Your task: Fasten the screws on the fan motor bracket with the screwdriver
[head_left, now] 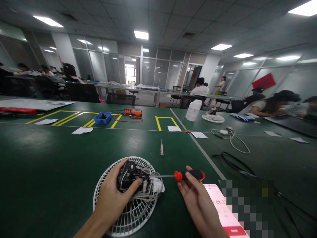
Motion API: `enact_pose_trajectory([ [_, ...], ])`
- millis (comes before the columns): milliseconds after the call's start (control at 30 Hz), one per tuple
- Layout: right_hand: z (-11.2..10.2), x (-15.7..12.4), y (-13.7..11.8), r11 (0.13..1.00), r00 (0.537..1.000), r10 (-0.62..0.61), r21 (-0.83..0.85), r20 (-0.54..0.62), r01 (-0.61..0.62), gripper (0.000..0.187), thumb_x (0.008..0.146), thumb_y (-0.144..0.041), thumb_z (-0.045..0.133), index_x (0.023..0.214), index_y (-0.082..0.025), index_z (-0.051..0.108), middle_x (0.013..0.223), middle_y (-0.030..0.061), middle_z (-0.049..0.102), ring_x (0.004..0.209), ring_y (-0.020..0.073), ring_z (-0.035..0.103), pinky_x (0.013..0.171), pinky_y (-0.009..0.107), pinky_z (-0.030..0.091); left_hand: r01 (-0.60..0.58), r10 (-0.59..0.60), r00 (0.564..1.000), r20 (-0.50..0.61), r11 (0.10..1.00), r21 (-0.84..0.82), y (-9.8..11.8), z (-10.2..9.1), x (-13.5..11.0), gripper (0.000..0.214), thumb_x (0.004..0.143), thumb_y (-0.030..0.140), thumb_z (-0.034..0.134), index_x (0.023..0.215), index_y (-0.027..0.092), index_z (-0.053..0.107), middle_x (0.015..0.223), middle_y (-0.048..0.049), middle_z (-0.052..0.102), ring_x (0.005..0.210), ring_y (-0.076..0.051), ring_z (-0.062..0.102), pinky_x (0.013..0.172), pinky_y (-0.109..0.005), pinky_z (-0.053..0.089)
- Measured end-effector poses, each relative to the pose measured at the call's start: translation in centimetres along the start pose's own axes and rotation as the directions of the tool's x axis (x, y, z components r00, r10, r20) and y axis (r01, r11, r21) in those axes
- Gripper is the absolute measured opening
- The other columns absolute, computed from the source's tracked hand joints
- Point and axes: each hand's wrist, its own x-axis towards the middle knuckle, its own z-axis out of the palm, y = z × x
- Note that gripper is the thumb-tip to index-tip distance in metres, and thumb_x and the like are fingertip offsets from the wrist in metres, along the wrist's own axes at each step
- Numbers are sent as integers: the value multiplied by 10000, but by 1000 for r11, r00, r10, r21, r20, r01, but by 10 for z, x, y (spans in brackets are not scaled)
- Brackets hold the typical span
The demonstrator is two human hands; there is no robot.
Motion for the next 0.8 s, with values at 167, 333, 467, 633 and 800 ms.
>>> enact_pose_trajectory([
  [167,0,-2,0,997,999,0,72,49,-4,616,489,-211,960,1044,-252,696,983,33,766,996,226,715,900,377,574,13,-13,1000,-1,1000,6,-2,1,-3,693,771,655,717,1348,308,555,1330,-69,653,1225,-314,627,1085,-592,492],
  [333,0,-3,4,999,999,-31,5,-8,32,624,566,-371,967,1108,-254,680,873,-15,750,784,176,715,667,281,578,20,-20,1000,-5,1000,9,-2,2,-2,695,763,659,721,1346,322,553,1329,-51,655,1230,-306,625,1091,-586,491],
  [467,4,-5,1,999,1000,-28,37,-6,28,697,450,-252,993,1079,-214,694,906,17,767,854,198,728,771,305,598,14,-14,1000,-9,1000,20,-2,3,-1,696,763,661,721,1348,324,550,1325,-49,658,1226,-303,626,1088,-585,493],
  [633,5,-6,-1,997,999,-32,73,-11,33,548,466,-285,993,911,-191,687,907,48,766,908,222,728,832,335,605,-20,21,1000,-14,999,41,-2,3,-1,670,780,643,712,1343,315,557,1330,-50,657,1228,-300,623,1089,-579,494],
  [800,3,-8,1,988,988,-150,-50,-42,148,627,565,-372,979,1089,-200,679,842,-18,735,695,153,692,559,233,552,-27,28,999,-21,998,52,-1,2,-3,676,777,649,714,1346,317,562,1328,-47,661,1217,-300,627,1086,-579,496],
])
